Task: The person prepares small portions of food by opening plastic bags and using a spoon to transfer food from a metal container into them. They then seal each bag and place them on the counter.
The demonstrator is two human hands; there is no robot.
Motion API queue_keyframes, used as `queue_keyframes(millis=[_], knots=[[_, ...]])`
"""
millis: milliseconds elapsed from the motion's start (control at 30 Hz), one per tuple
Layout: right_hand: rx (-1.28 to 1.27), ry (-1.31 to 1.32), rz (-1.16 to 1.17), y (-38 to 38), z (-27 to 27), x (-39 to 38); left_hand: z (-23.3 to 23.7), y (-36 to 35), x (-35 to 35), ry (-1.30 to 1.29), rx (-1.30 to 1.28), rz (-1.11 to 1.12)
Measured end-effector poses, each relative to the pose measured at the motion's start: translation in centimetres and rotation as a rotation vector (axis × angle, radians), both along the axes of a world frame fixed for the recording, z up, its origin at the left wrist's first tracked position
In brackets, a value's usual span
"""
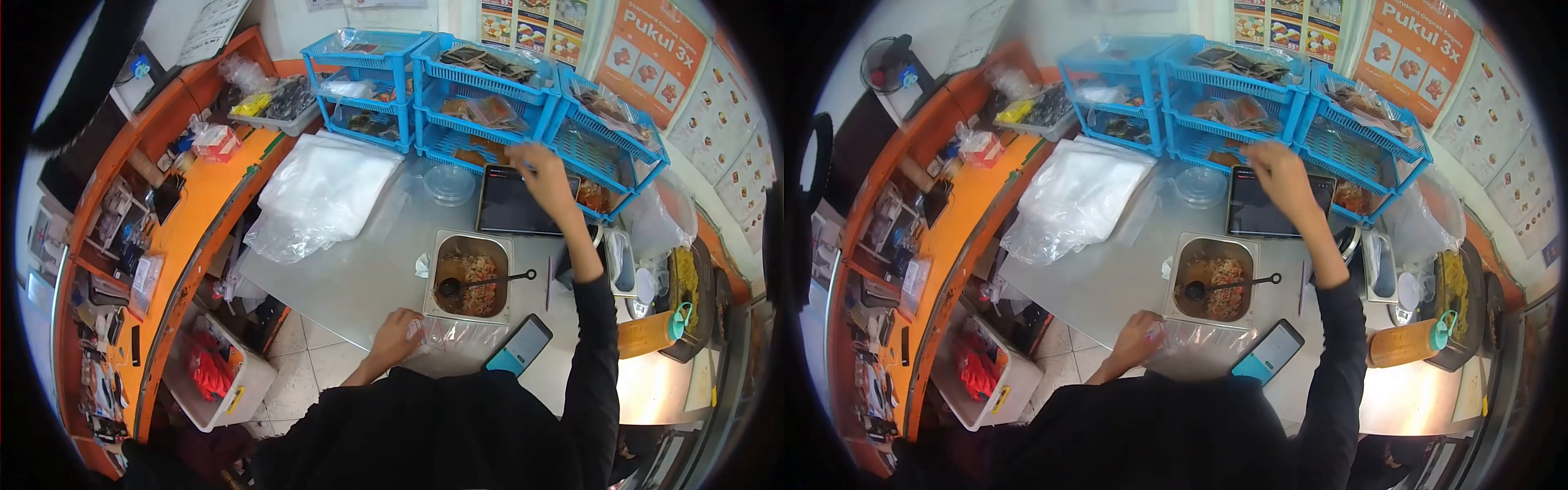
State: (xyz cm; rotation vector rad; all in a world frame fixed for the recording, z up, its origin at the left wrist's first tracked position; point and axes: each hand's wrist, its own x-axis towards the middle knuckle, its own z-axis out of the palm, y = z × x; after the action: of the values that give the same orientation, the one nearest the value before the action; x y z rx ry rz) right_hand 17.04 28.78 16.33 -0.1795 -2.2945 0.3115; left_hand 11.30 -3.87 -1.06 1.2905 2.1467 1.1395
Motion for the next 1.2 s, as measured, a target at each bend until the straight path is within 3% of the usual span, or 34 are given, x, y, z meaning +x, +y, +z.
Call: queue_keyframes(millis=[67,167,233,267,333,367,433,467,533,733,800,867,1000,1067,1100,1133,1167,1200], knots=[[-0.183,-0.133,0.102,-3.3,-1.1,3.0,-1.2,-0.3,1.6,0.304,-0.058,-0.066],[-0.505,-0.443,0.215,-9.5,-2.2,7.9,-3.2,0.6,2.6,0.362,-0.177,-0.127],[-0.602,-0.619,0.473,-12.4,-3.8,10.3,-4.2,1.7,2.9,0.473,-0.143,-0.136],[-0.615,-0.623,0.466,-13.5,-4.8,11.2,-4.5,2.1,3.1,0.464,-0.149,-0.147],[-0.646,-0.975,0.466,-15.2,-8.3,12.8,-4.0,2.9,3.5,0.503,-0.141,-0.064],[-0.662,-0.97,0.456,-15.8,-10.5,13.7,-4.4,3.0,3.4,0.554,-0.096,-0.044],[-0.476,-0.766,0.088,-16.8,-14.9,14.8,-4.5,2.7,3.3,0.512,-0.078,-0.068],[-0.492,-0.762,0.082,-17.1,-16.2,14.8,-4.5,2.4,3.2,0.471,-0.058,-0.075],[-0.423,-0.532,-0.298,-18.0,-17.9,14.2,-4.3,1.9,3.2,0.484,-0.008,-0.123],[-0.286,-0.395,-0.502,-18.7,-20.0,12.5,-3.9,1.3,2.4,0.448,0.013,-0.322],[-0.421,-0.37,-0.432,-17.9,-21.3,12.7,-3.7,1.4,1.7,0.475,-0.015,-0.354],[-0.556,-0.346,-0.361,-17.7,-22.3,13.0,-3.5,1.4,1.4,0.627,-0.123,-0.205],[-0.729,-0.238,-0.328,-18.3,-20.2,13.7,-1.6,0.9,2.6,0.624,-0.115,-0.13],[-0.82,-0.206,-0.303,-19.1,-18.3,14.2,0.1,0.5,4.4,0.434,-0.074,-0.097],[-1.002,-0.142,-0.215,-19.8,-16.9,14.4,0.4,0.5,5.1,0.433,-0.08,-0.106],[-1.182,-0.073,-0.123,-20.4,-15.7,14.5,0.7,0.5,5.7,0.046,-0.063,-0.143],[-1.189,-0.067,-0.13,-20.9,-14.8,14.6,0.7,0.5,6.2,-0.342,-0.047,-0.174],[-1.243,-0.028,-0.082,-21.4,-14.1,14.8,0.0,0.6,6.2,-0.342,-0.054,-0.183]])
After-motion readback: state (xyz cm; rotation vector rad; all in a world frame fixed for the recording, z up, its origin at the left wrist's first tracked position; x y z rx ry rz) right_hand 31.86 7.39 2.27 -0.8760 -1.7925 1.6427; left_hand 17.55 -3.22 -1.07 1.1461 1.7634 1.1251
